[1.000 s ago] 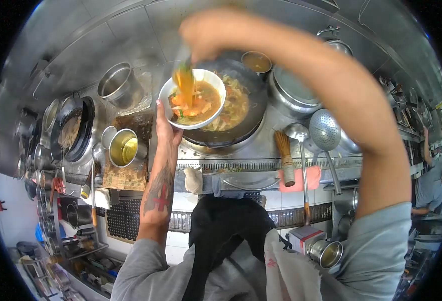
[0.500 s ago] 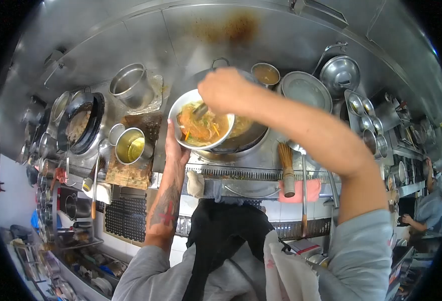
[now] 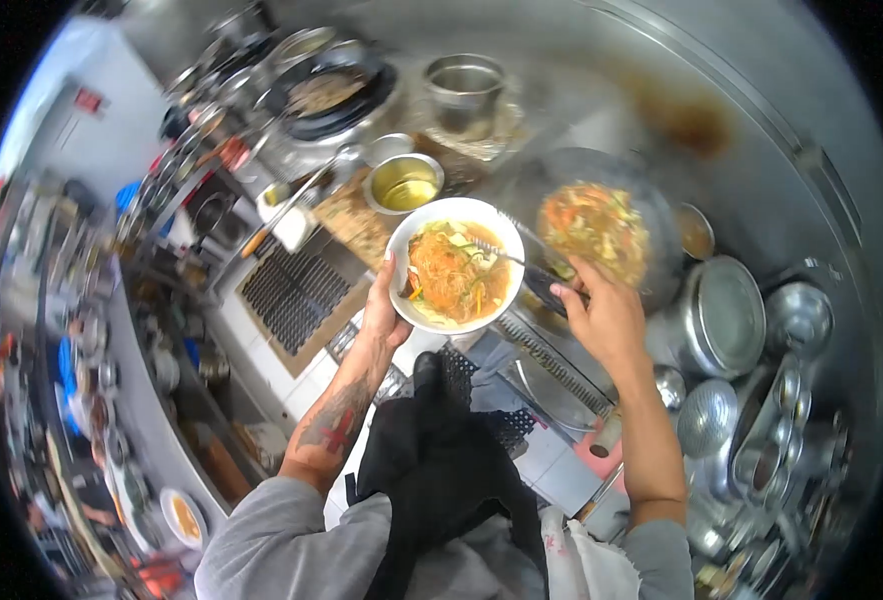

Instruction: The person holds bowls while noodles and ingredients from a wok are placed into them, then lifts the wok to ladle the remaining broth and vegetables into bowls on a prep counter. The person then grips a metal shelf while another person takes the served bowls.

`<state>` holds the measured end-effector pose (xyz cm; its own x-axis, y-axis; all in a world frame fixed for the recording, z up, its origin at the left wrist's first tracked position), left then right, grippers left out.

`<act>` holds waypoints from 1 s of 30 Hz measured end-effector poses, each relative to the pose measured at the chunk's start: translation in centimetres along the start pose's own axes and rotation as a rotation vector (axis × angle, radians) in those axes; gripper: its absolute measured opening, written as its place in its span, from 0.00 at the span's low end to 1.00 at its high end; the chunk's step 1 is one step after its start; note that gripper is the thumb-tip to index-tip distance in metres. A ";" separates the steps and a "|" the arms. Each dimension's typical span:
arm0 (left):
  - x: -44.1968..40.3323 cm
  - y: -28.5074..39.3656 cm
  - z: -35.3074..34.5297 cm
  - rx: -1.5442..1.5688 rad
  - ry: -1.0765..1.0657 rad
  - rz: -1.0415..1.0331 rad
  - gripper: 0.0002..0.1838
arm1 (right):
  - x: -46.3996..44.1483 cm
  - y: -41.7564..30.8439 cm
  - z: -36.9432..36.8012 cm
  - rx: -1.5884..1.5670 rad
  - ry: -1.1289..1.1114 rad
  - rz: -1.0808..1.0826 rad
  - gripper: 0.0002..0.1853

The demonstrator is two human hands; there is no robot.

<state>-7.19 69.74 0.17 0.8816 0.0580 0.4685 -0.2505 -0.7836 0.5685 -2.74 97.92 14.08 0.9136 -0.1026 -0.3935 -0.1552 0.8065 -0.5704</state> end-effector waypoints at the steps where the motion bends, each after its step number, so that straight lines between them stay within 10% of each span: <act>1: 0.7 0.8 2.0 0.009 0.018 -0.012 0.36 | -0.7 -2.2 -0.4 0.045 0.001 0.108 0.20; 4: 2.8 3.2 7.7 0.053 0.105 -0.083 0.35 | -2.7 -11.6 -0.8 0.313 -0.086 0.658 0.17; 10: 9.8 9.1 18.2 0.242 0.265 -0.270 0.34 | -1.5 -28.7 -5.4 -0.066 -0.121 0.895 0.11; 18: 25.0 19.5 37.1 0.371 0.530 -0.611 0.30 | 14.4 -33.5 -32.7 -0.720 -0.550 0.094 0.12; 22: 31.9 21.3 47.7 0.238 0.699 -0.748 0.30 | 26.2 -41.3 -39.0 -0.809 -1.087 -0.694 0.13; 30: 43.0 21.7 57.2 0.503 0.821 -0.906 0.34 | 30.5 -59.3 -34.8 -1.022 -1.356 -0.060 0.17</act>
Point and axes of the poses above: each hand's wrist, its own x-axis away from the middle knuckle, its own z-axis out of the back of the hand, y = z × x, the point moved 2 cm from there along -x, towards the middle knuckle, and after that the axes turned 15 degrees about y, right-handed, at the moved point
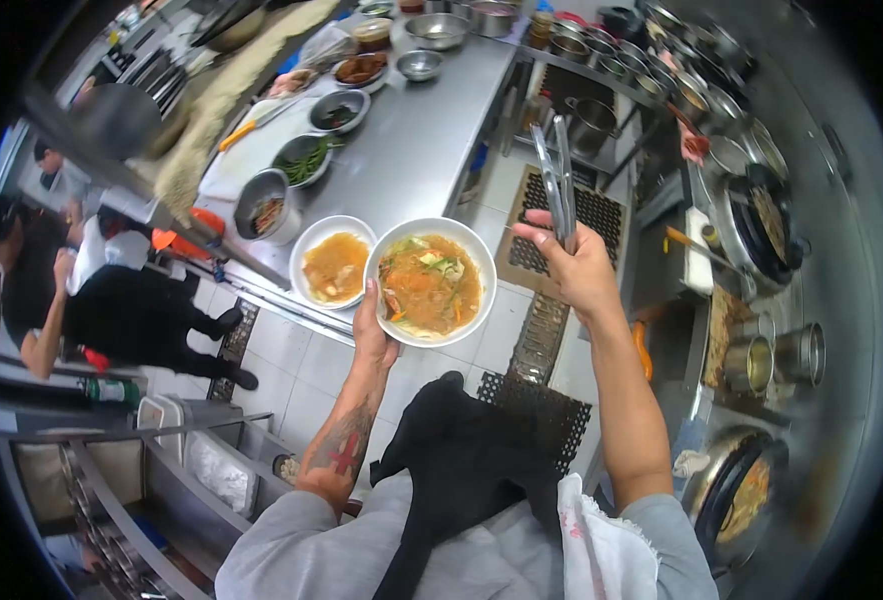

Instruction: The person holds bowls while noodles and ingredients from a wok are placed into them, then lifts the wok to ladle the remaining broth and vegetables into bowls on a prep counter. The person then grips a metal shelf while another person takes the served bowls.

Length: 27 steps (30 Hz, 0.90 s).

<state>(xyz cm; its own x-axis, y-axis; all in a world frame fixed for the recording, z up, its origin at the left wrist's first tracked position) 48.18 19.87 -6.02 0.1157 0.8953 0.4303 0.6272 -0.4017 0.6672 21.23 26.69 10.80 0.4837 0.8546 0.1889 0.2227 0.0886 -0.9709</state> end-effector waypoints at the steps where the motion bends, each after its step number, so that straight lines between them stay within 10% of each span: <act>1: -0.1 0.4 0.8 0.033 0.054 -0.014 0.30 | -1.0 0.9 -0.5 0.200 0.059 0.081 0.17; 9: -2.3 5.6 -0.6 0.202 0.050 0.027 0.24 | -3.2 9.8 -7.7 0.151 0.097 -0.330 0.10; 14: -12.0 6.2 0.3 0.117 0.019 0.039 0.27 | -8.7 9.4 -10.7 0.208 0.155 -0.177 0.08; 16: -13.3 8.7 0.0 -0.697 0.271 -0.568 0.28 | -12.1 10.3 -10.9 0.161 0.177 -0.223 0.10; 19: -10.1 12.0 5.2 -0.612 0.565 -1.145 0.23 | -16.9 12.2 -11.8 0.248 0.195 -0.144 0.10; 23: -6.3 11.3 13.2 -0.706 0.760 -0.863 0.20 | -22.7 17.1 -13.0 0.296 0.253 -0.128 0.09; 25: -6.1 10.0 13.8 -0.566 0.607 -0.188 0.25 | -24.1 18.5 -14.4 0.218 0.240 -0.185 0.10; 27: -6.7 8.6 13.6 -0.478 0.530 -0.099 0.27 | -25.3 19.9 -15.6 0.152 0.230 -0.231 0.11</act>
Point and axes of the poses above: each hand's wrist, its own x-axis away from the middle knuckle, its own z-axis out of the back of the hand, y = z × x, the point moved 2 cm from there along -x, towards the middle knuckle, and after that the axes turned 15 degrees about y, right-handed, at the moved point
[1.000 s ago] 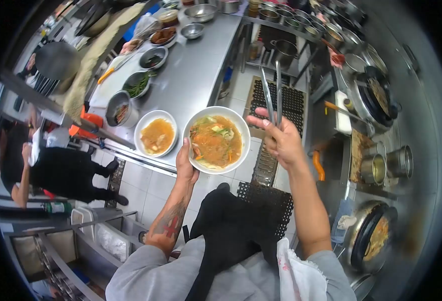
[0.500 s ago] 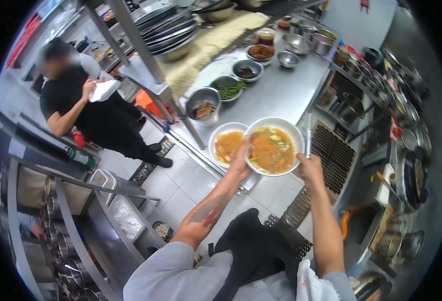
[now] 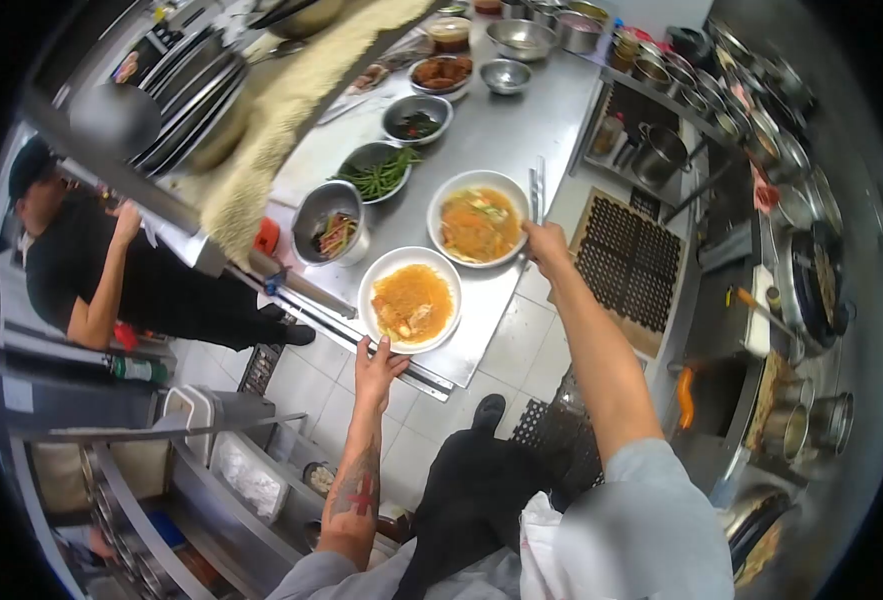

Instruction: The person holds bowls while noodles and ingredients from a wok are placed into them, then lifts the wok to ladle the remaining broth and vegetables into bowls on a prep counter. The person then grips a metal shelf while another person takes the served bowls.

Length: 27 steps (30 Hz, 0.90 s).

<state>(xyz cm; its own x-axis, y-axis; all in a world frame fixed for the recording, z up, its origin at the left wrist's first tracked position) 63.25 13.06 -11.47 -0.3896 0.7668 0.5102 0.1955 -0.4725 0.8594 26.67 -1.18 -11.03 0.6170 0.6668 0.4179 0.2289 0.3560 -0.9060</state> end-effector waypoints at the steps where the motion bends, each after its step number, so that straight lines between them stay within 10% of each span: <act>1: -0.1 -0.4 -0.6 0.089 -0.076 0.086 0.29 | -0.4 0.4 -0.8 -0.018 -0.004 -0.022 0.13; 10: 1.5 1.5 -1.6 0.080 -0.131 0.100 0.40 | 4.3 -2.6 9.5 0.347 0.261 0.285 0.23; 18: 12.1 1.7 -3.5 -0.054 -0.362 0.069 0.35 | 24.3 4.8 53.5 0.010 0.781 0.124 0.19; 22: 17.5 -4.4 -7.9 -0.009 -0.639 0.241 0.36 | 41.1 6.2 74.6 0.548 1.320 0.315 0.28; 27: 29.2 -9.8 -16.0 -0.082 -0.947 0.323 0.35 | 57.8 7.0 91.4 1.060 1.703 -0.150 0.21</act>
Point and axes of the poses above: each hand's wrist, its own x-axis away from the middle knuckle, its own z-axis out of the back of the hand, y = z × x, the point moved 2 cm from there along -x, towards the middle knuckle, and after that the axes turned 15 degrees about y, right-handed, at the moved point
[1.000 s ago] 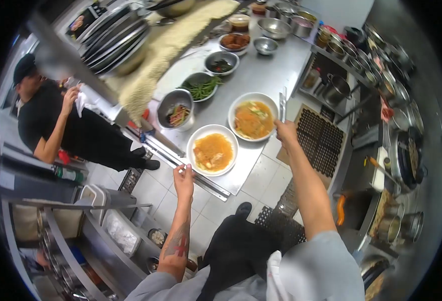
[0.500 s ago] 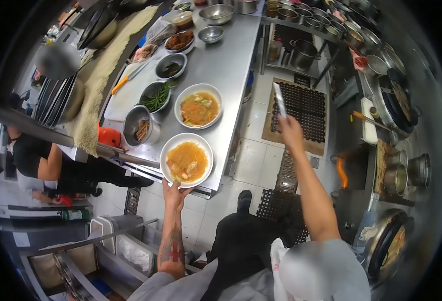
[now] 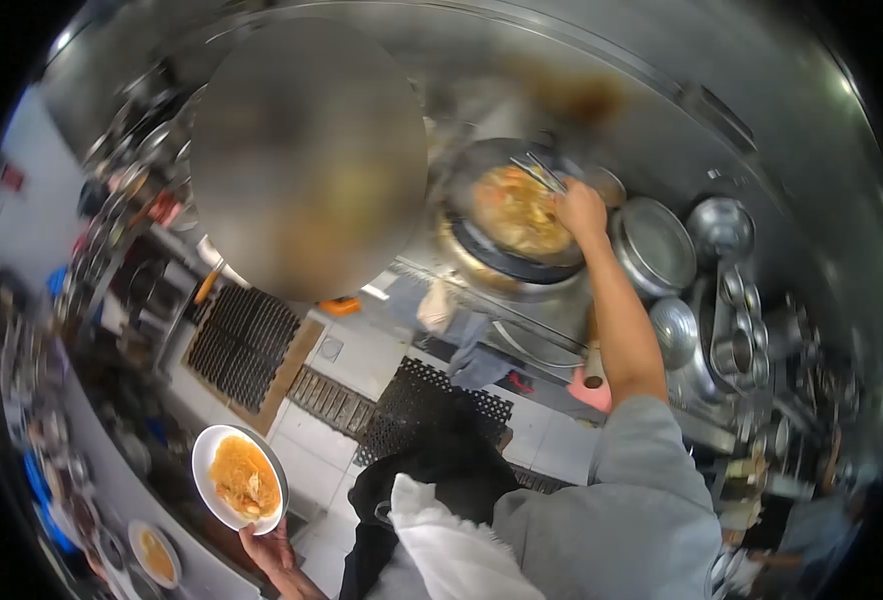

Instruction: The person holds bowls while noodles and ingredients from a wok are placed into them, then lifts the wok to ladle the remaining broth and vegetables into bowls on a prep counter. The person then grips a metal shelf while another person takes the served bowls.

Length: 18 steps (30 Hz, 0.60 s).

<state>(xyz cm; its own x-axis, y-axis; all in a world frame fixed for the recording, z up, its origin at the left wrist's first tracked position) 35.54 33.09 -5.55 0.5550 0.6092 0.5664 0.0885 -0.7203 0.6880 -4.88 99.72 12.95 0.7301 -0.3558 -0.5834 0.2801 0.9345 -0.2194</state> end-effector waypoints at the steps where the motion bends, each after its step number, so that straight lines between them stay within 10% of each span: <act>1: 0.1 -2.5 -4.3 0.020 -0.058 0.029 0.35 | -1.3 3.9 -1.9 0.023 0.004 -0.053 0.21; 9: -1.0 -9.7 -26.4 -0.095 -0.266 0.095 0.38 | -4.0 10.5 -11.3 0.376 -0.305 0.401 0.09; 18: -6.3 -13.9 -39.8 -0.217 -0.357 0.169 0.38 | -4.7 11.0 -21.7 0.280 -0.396 0.251 0.08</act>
<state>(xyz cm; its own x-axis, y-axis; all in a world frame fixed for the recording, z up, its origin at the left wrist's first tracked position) -2.11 52.51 -0.59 0.8006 0.3093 0.5132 -0.1822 -0.6902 0.7003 -18.75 111.71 -3.68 0.9597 -0.1461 -0.2401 0.1824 0.9737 0.1366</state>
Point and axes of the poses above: each hand's wrist, its own x-axis away from the middle knuckle, its own z-axis out of the back of the hand, y = z × x, the point moved 2 cm from there along -x, towards the middle knuckle, and after that the axes turned 15 degrees about y, right-handed, at the moved point
